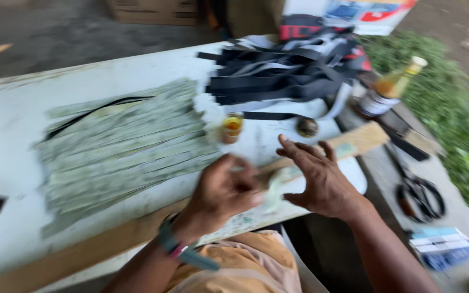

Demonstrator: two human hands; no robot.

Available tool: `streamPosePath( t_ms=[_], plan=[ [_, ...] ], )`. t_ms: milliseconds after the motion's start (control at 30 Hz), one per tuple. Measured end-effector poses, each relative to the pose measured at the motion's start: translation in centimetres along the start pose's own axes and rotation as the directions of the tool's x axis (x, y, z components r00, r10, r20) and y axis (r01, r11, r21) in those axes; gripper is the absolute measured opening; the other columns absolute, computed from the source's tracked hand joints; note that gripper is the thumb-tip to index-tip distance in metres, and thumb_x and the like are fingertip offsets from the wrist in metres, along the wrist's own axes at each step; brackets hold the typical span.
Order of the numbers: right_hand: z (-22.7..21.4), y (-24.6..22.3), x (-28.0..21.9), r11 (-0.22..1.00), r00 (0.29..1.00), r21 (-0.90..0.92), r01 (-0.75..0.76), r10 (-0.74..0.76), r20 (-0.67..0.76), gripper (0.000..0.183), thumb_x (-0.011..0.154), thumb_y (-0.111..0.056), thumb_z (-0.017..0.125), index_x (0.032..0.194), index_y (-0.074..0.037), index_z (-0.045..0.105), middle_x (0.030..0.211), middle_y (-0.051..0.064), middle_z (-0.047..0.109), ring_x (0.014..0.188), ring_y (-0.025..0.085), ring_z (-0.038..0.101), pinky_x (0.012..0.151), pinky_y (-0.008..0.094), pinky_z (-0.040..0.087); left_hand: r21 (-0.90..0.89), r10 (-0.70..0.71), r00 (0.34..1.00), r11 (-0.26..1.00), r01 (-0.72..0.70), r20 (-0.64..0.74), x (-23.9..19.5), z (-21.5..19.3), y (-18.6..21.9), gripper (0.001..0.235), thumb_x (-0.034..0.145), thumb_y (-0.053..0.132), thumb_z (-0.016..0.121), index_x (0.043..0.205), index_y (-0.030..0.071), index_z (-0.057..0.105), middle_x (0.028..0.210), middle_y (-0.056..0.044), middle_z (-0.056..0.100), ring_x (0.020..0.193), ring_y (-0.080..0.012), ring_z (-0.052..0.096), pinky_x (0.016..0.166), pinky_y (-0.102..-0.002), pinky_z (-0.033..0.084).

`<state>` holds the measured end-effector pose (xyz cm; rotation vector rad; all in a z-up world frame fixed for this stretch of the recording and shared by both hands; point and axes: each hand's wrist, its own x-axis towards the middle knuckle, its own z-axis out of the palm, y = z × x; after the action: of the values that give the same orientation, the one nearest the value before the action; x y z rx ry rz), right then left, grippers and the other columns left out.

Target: The person assembles rubber strips by applying adhesive from a small jar, then pressing a black rubber strip onto a light-colored strip using a wooden block as a guide. The person repeatedly picks up strips, applies adhesive, and joins them, stacking the finished pieces on the table.

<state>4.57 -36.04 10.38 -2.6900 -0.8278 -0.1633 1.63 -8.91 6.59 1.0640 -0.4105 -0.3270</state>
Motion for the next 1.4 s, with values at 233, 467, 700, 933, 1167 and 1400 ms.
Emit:
streamPosePath(
  t_ms=[233,467,700,933,1167,1400],
  plan=[
    [-2.9,1.5,4.8,0.980,0.979,-0.032,-0.195,0.193,-0.065,0.105,0.069,-0.005,0.081,0.162,-0.022,0.036,0.105,0.005,0.075,0.105,0.030,0.068,0.096,0.043,0.052,0.654,0.279,0.949,0.693,-0.304,0.146,1.2,-5.0,11.9,0.028,0.098,0.011,0.071,0.119,0.006,0.055,0.106,-0.004,0.071,0.098,-0.0078,0.075,0.082,-0.025,0.063],
    [-3.7,-0.3,11.2,0.989,0.974,-0.147,0.027,-0.059,-0.217,0.096,0.074,0.004,0.076,0.162,-0.015,0.043,0.116,0.010,0.072,0.097,0.036,0.071,0.085,0.043,0.057,0.730,0.275,0.950,0.679,-0.081,-0.151,-2.3,-12.0,15.4,0.019,0.100,0.009,0.069,0.118,0.005,0.064,0.094,-0.005,0.075,0.086,-0.0096,0.070,0.077,-0.026,0.060],
    [-6.4,-2.3,15.7,0.983,0.947,-0.136,0.128,-0.161,-0.278,0.087,0.078,0.002,0.078,0.158,-0.011,0.047,0.110,0.009,0.073,0.099,0.029,0.072,0.086,0.039,0.058,0.723,0.322,0.920,0.688,-0.063,-0.225,-1.2,-15.1,14.1,0.026,0.096,0.011,0.072,0.120,0.005,0.064,0.093,-0.005,0.078,0.080,-0.0066,0.068,0.068,-0.023,0.055],
    [-2.9,1.4,21.4,0.982,0.970,-0.121,0.148,-0.168,-0.177,0.086,0.074,0.004,0.079,0.154,-0.012,0.051,0.109,0.009,0.074,0.097,0.030,0.072,0.086,0.040,0.058,0.810,0.365,0.838,0.569,0.144,-0.405,-3.5,-21.2,14.0,0.022,0.100,0.012,0.069,0.119,0.003,0.065,0.095,-0.007,0.078,0.083,-0.0096,0.068,0.073,-0.026,0.055],
    [7.8,1.7,27.3,0.965,0.971,-0.117,0.233,-0.237,-0.027,0.100,0.063,-0.005,0.084,0.152,-0.017,0.041,0.121,0.019,0.069,0.105,0.039,0.069,0.088,0.050,0.055,0.816,0.417,0.702,0.336,0.471,-0.577,-7.2,-27.4,10.6,0.019,0.097,0.010,0.067,0.114,0.003,0.071,0.106,-0.016,0.077,0.100,-0.0297,0.074,0.083,-0.041,0.058],
    [4.8,8.8,17.1,0.934,0.936,0.071,-0.351,0.352,0.001,0.095,0.081,-0.008,0.066,0.167,-0.026,0.029,0.133,0.016,0.068,0.114,0.035,0.071,0.097,0.045,0.056,0.762,0.296,0.710,0.121,0.636,-0.639,-12.7,-34.1,5.9,0.032,0.097,0.002,0.052,0.122,0.002,0.071,0.114,-0.026,0.072,0.102,-0.0426,0.070,0.090,-0.049,0.056]
  ],
)
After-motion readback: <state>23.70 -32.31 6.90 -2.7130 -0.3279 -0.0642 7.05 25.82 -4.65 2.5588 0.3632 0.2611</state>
